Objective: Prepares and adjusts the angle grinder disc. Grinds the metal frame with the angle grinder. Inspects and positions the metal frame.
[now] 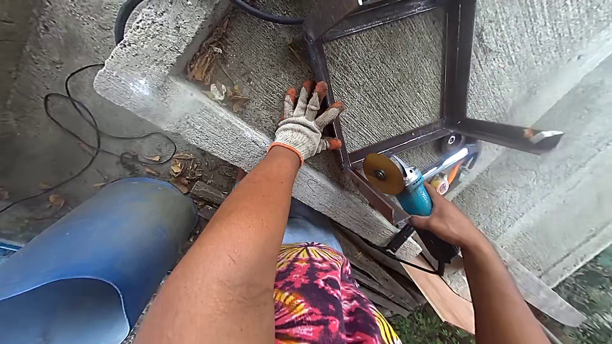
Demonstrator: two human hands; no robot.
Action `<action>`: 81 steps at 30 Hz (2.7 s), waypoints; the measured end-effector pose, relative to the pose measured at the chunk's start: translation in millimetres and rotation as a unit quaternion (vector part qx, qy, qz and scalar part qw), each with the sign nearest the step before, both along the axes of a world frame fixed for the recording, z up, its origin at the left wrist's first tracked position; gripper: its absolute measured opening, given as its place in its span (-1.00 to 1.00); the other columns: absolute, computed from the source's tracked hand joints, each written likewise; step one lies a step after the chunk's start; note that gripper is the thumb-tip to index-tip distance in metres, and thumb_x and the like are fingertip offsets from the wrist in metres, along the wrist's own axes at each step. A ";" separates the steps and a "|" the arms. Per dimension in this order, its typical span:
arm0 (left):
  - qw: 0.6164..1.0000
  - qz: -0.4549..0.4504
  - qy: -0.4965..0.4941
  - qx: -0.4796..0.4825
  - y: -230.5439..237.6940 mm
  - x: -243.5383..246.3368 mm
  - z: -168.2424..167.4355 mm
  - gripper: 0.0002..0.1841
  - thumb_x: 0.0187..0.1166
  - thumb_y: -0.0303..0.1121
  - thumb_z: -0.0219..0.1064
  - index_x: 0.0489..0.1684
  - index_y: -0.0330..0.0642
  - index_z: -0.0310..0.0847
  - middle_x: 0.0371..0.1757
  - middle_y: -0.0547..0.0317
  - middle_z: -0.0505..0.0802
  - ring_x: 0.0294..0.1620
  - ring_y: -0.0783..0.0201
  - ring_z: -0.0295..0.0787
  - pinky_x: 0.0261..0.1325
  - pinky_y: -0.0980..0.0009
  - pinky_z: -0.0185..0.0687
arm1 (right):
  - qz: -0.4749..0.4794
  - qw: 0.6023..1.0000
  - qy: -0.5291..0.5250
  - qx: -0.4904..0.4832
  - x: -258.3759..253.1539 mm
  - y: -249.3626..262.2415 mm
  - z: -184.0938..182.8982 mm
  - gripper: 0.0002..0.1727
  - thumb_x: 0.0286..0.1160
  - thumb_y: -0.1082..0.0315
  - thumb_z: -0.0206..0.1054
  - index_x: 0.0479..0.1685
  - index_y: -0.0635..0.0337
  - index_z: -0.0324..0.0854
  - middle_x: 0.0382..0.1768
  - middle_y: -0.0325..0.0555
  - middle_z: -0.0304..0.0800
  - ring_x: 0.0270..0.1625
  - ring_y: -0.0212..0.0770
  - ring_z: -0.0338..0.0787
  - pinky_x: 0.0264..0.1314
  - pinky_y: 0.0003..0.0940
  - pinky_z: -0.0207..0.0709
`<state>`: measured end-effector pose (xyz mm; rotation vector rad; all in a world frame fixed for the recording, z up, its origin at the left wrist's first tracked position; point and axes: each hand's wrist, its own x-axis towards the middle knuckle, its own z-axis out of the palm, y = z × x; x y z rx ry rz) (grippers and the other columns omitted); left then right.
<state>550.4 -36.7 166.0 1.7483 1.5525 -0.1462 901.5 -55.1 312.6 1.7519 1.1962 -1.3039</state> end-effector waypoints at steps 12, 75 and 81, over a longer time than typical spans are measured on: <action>0.998 0.011 -0.005 0.057 -8.3 -1.7 4.0 0.05 0.30 0.60 0.20 0.91 0.50 -0.05 0.97 -0.07 -0.24 0.95 -0.24 -0.51 0.81 -0.40 -0.65 | -0.369 0.890 0.071 0.258 3.8 -80.4 95.4 0.13 -0.30 0.12 0.68 0.58 0.17 0.25 -0.09 -0.07 0.85 -0.24 -0.16 0.93 -0.21 -0.16 0.88; 0.968 0.245 -0.057 -0.013 -129.2 -263.1 163.3 0.00 0.00 0.17 0.72 0.58 -0.02 0.44 0.16 0.01 0.87 0.18 0.10 0.84 0.33 -0.08 0.70 | -0.187 0.905 0.341 0.172 -310.1 -128.1 -7.6 -0.39 0.74 0.02 0.26 0.51 0.35 0.46 0.30 0.27 0.72 0.26 0.03 0.78 0.44 -0.01 0.59; 0.978 0.204 -0.017 -0.023 -98.0 -256.3 141.4 0.02 0.02 0.18 0.71 0.64 0.04 0.40 0.19 -0.02 0.86 0.18 0.05 0.84 0.34 -0.12 0.68 | -0.369 0.864 0.295 0.174 -203.8 -189.4 3.1 -0.60 0.79 0.17 0.23 0.39 0.26 0.56 0.12 0.05 0.78 -0.03 -0.24 0.78 0.03 -0.25 0.65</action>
